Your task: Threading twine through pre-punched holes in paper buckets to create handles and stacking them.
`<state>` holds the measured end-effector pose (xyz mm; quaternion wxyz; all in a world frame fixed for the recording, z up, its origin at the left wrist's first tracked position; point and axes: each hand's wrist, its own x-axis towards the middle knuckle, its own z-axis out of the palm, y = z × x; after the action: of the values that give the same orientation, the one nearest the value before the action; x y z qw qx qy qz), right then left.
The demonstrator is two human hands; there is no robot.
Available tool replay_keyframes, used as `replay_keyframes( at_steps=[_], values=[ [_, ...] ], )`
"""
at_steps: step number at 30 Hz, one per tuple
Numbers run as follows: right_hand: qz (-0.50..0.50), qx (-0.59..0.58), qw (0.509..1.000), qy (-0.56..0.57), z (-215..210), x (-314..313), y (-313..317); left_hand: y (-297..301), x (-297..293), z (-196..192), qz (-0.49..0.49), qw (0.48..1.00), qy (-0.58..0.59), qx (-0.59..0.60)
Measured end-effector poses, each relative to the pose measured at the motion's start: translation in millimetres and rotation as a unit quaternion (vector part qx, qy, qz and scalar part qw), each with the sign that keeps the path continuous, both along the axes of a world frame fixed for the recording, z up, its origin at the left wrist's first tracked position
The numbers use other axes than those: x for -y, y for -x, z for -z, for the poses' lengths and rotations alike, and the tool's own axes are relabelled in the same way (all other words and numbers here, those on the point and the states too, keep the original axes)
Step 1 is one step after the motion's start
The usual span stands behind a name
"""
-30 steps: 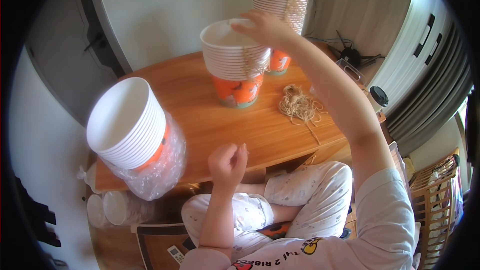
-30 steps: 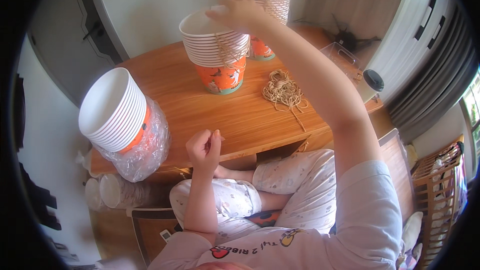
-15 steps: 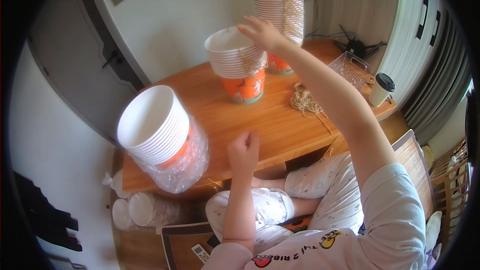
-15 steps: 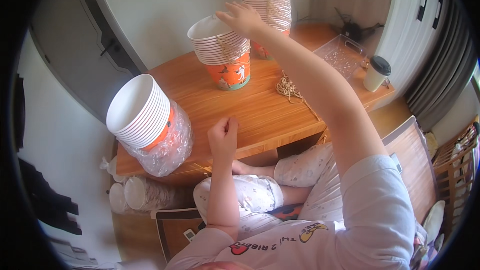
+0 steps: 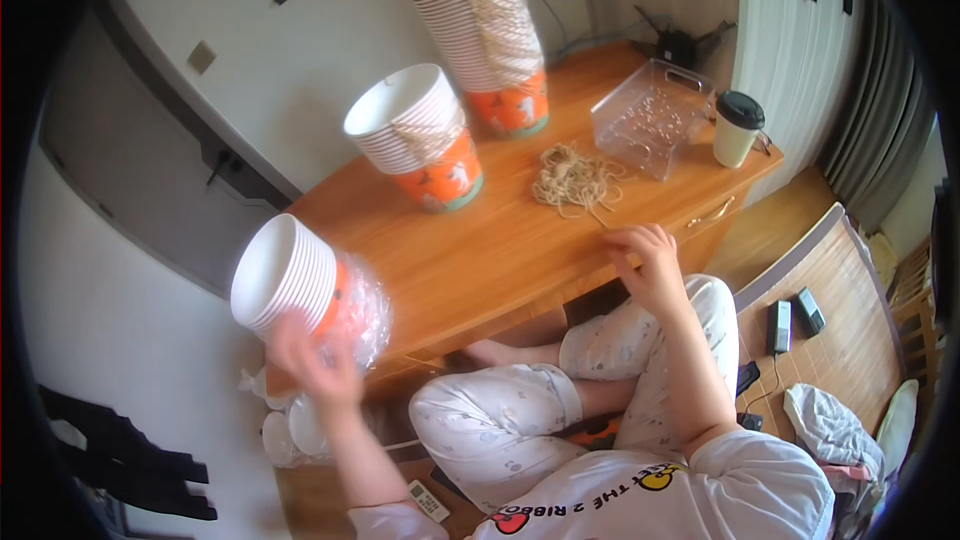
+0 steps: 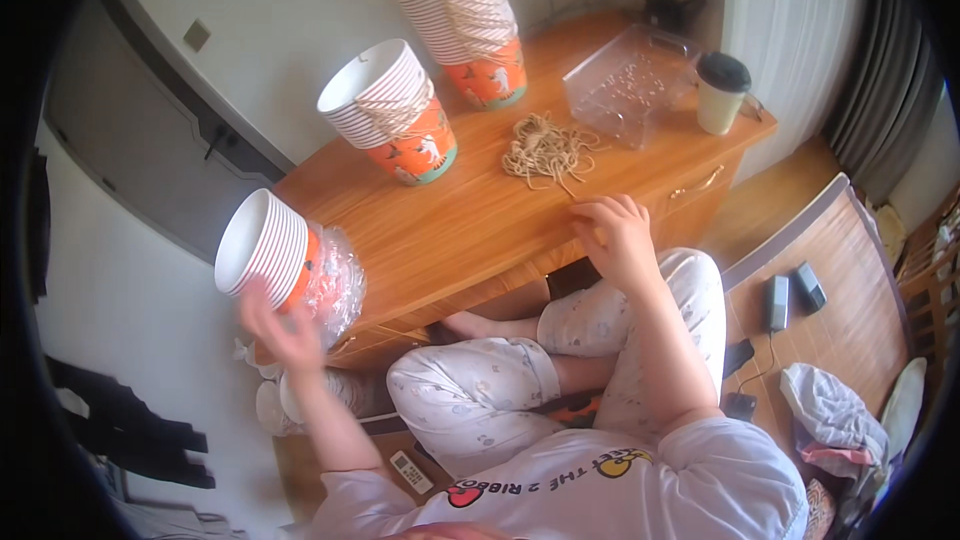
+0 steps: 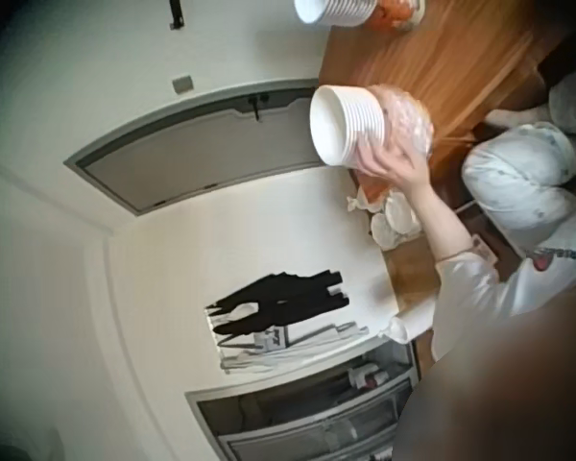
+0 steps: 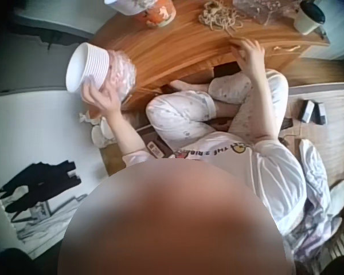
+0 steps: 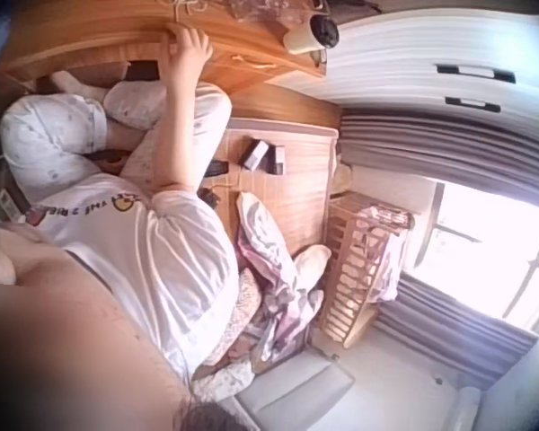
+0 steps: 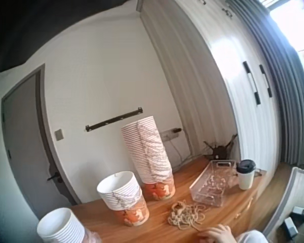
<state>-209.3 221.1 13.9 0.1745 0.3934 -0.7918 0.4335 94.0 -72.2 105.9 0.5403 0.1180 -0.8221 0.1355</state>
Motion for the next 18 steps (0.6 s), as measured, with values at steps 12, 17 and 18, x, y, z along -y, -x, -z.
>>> replay_keyframes(
  at_steps=[12,17,18],
  values=[
    [-0.058,0.027,0.998,-0.011,13.0,-17.7,23.2,-31.9,42.4,-112.7,-0.057,0.884,-0.382,0.262],
    [-0.081,0.037,0.995,0.036,15.5,-19.3,28.4,-29.6,45.4,-125.8,-0.068,0.873,-0.396,0.277],
    [-0.081,0.048,0.995,0.038,16.3,-18.6,28.4,-29.9,45.9,-125.8,-0.066,0.871,-0.400,0.277]
  ],
)
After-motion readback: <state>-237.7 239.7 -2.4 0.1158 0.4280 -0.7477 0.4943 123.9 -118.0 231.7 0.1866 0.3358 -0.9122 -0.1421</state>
